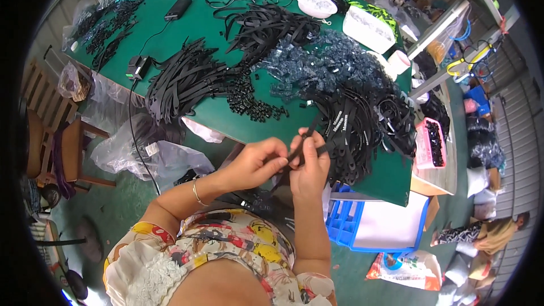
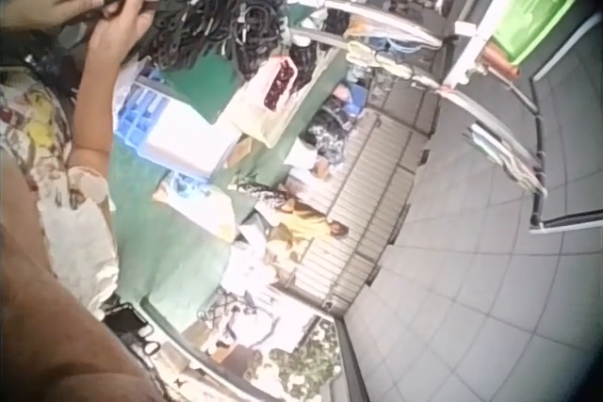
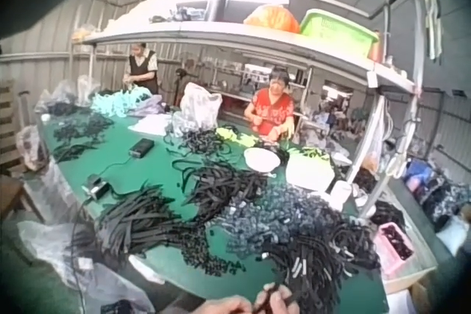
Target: The person assembles small black plastic components by hand at a factory workbench.
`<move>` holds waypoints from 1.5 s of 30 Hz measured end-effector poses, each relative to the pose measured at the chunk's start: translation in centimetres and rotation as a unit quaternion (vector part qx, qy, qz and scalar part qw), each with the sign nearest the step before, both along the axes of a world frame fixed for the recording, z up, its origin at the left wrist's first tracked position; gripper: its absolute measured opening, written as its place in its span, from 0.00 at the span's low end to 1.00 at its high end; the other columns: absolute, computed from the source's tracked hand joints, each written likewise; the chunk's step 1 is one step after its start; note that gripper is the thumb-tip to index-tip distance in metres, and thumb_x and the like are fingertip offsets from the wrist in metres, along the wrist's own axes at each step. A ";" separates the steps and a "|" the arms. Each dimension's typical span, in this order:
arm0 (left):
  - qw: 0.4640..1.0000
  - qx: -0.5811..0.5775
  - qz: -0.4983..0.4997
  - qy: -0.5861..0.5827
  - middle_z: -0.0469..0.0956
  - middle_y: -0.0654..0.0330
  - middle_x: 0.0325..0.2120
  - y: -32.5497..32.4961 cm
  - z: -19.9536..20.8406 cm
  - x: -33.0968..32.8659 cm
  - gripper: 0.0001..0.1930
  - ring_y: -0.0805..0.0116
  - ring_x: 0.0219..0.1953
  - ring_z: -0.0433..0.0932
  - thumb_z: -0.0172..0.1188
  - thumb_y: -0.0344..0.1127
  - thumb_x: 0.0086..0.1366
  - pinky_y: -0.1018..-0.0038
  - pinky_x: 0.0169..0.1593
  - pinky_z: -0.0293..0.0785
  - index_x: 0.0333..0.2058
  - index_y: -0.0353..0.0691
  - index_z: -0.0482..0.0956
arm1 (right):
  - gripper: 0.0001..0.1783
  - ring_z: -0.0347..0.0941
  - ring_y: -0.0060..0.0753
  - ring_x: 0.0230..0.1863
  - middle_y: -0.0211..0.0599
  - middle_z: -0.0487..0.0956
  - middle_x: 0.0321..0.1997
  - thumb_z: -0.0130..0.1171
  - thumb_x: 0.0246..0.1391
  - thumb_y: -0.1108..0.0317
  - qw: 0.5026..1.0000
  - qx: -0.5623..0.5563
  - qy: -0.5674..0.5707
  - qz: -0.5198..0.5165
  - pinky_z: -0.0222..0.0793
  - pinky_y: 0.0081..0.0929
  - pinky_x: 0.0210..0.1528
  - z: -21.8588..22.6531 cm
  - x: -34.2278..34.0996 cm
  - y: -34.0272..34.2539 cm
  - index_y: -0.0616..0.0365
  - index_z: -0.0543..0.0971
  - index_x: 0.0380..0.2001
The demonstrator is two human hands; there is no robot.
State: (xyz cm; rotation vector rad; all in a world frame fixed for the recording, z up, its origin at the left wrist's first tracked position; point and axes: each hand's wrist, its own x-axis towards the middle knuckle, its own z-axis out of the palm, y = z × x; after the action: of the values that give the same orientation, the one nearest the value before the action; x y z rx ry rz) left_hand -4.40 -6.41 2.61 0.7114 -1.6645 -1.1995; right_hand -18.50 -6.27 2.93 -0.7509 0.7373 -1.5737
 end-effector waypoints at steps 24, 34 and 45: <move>0.983 0.174 -0.051 0.040 0.71 0.65 0.23 -9.2 -0.6 -0.3 0.10 0.76 0.26 0.69 0.48 0.38 0.63 0.81 0.33 0.66 0.34 0.36 0.71 | 0.14 0.64 0.22 0.24 0.32 0.71 0.29 0.48 0.57 0.68 0.998 0.046 0.042 0.029 0.61 0.19 0.25 -1.0 -3.9 4.4 0.63 0.70 0.44; 0.863 0.380 -0.163 0.291 0.60 0.68 0.18 1.4 -0.6 -0.6 0.14 0.81 0.18 0.54 0.45 0.46 0.66 0.84 0.21 0.51 0.33 0.40 0.66 | 0.12 0.69 0.20 0.36 0.31 0.73 0.35 0.58 0.48 0.76 0.944 -0.074 0.320 -0.039 0.65 0.16 0.39 -1.9 -1.2 5.0 0.63 0.72 0.38; 0.805 0.439 -0.171 0.361 0.58 0.69 0.17 2.6 -0.7 0.5 0.13 0.82 0.16 0.51 0.41 0.44 0.68 0.84 0.20 0.49 0.32 0.41 0.65 | 0.13 0.72 0.26 0.39 0.36 0.72 0.36 0.59 0.44 0.81 0.921 -0.099 0.376 -0.002 0.68 0.19 0.43 -1.8 -0.7 5.5 0.64 0.72 0.36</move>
State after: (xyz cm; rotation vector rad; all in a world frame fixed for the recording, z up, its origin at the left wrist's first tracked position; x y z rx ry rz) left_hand -3.91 -3.83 1.87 0.3666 -0.5365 -2.2055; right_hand -19.25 -0.73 1.14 -1.5458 1.1332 -1.3573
